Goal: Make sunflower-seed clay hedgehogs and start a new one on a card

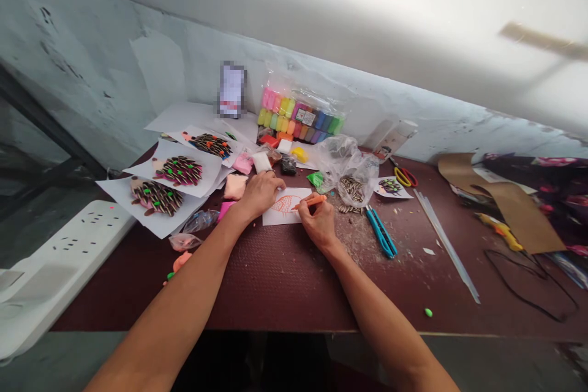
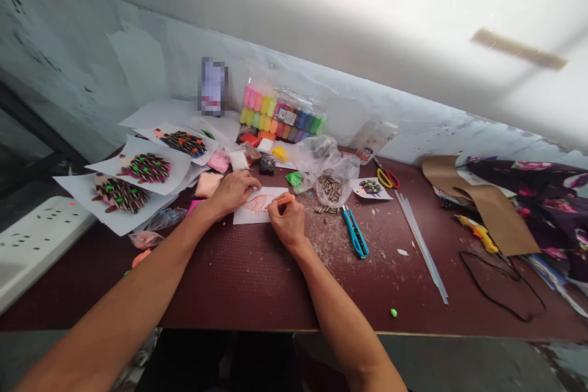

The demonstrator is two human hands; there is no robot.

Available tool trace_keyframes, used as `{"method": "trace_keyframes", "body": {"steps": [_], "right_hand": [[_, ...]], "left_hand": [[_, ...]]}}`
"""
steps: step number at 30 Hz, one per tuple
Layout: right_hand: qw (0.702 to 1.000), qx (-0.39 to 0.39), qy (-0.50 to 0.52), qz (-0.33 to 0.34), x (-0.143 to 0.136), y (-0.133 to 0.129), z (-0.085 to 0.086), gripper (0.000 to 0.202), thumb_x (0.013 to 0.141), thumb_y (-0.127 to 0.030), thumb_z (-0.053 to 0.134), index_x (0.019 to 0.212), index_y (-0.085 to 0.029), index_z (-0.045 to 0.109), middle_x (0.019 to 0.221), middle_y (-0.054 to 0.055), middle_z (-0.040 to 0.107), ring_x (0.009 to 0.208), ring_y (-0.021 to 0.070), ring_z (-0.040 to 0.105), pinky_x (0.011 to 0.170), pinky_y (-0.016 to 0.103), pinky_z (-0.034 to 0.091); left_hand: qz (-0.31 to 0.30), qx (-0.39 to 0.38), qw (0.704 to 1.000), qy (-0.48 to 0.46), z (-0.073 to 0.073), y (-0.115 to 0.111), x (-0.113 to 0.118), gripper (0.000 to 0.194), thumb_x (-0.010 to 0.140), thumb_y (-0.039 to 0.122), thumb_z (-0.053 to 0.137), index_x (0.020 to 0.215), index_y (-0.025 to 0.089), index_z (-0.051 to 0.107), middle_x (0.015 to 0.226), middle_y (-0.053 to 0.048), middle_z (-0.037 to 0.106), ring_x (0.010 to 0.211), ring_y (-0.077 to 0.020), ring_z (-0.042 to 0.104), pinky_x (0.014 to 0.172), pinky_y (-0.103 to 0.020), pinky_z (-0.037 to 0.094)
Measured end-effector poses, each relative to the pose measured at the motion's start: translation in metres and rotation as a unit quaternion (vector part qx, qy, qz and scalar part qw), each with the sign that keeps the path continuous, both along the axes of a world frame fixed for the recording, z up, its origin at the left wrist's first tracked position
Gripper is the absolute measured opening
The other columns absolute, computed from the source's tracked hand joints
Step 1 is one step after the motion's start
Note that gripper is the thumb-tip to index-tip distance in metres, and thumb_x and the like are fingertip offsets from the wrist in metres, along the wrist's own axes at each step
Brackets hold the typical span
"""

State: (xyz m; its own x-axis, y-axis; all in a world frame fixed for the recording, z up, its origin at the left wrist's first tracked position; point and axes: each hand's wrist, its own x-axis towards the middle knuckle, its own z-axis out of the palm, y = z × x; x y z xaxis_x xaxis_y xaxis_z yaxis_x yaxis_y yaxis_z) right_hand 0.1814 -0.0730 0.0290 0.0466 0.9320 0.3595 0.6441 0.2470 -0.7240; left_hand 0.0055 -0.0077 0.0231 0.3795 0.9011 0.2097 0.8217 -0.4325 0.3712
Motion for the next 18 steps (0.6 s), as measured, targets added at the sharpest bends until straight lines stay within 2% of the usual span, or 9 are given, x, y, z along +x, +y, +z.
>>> {"method": "trace_keyframes", "body": {"steps": [7,12,18], "right_hand": [[1.000,0.009,0.002,-0.015,0.0041,0.0015,-0.0017,0.022,0.084,-0.035,0.049,0.069,-0.022,0.057,0.059,0.001,0.063,0.050,0.0139,0.055,0.054,0.025,0.041],[0.999,0.017,0.018,-0.022,0.0056,0.0039,-0.0006,0.024,0.088,-0.037,0.049,0.079,-0.021,0.062,0.070,0.004,0.069,0.058,0.0163,0.061,0.061,0.027,0.047],[1.000,0.007,0.011,0.004,0.0047,0.0035,-0.0011,0.027,0.090,-0.038,0.049,0.084,-0.019,0.067,0.073,0.004,0.069,0.055,0.0146,0.057,0.059,0.027,0.045]], "left_hand": [[-0.007,-0.004,1.000,-0.011,-0.0025,0.0021,-0.0013,0.030,0.092,0.015,0.051,0.101,0.024,0.078,0.097,-0.009,0.068,0.101,-0.0238,0.062,0.089,-0.034,0.048],[-0.006,0.002,1.000,-0.004,-0.0025,0.0018,-0.0010,0.030,0.092,0.015,0.051,0.101,0.024,0.078,0.097,-0.008,0.068,0.099,-0.0227,0.062,0.089,-0.033,0.048],[-0.004,0.006,1.000,0.003,-0.0020,0.0014,-0.0005,0.030,0.092,0.015,0.051,0.100,0.024,0.078,0.096,-0.008,0.069,0.099,-0.0226,0.062,0.088,-0.033,0.049]]}}
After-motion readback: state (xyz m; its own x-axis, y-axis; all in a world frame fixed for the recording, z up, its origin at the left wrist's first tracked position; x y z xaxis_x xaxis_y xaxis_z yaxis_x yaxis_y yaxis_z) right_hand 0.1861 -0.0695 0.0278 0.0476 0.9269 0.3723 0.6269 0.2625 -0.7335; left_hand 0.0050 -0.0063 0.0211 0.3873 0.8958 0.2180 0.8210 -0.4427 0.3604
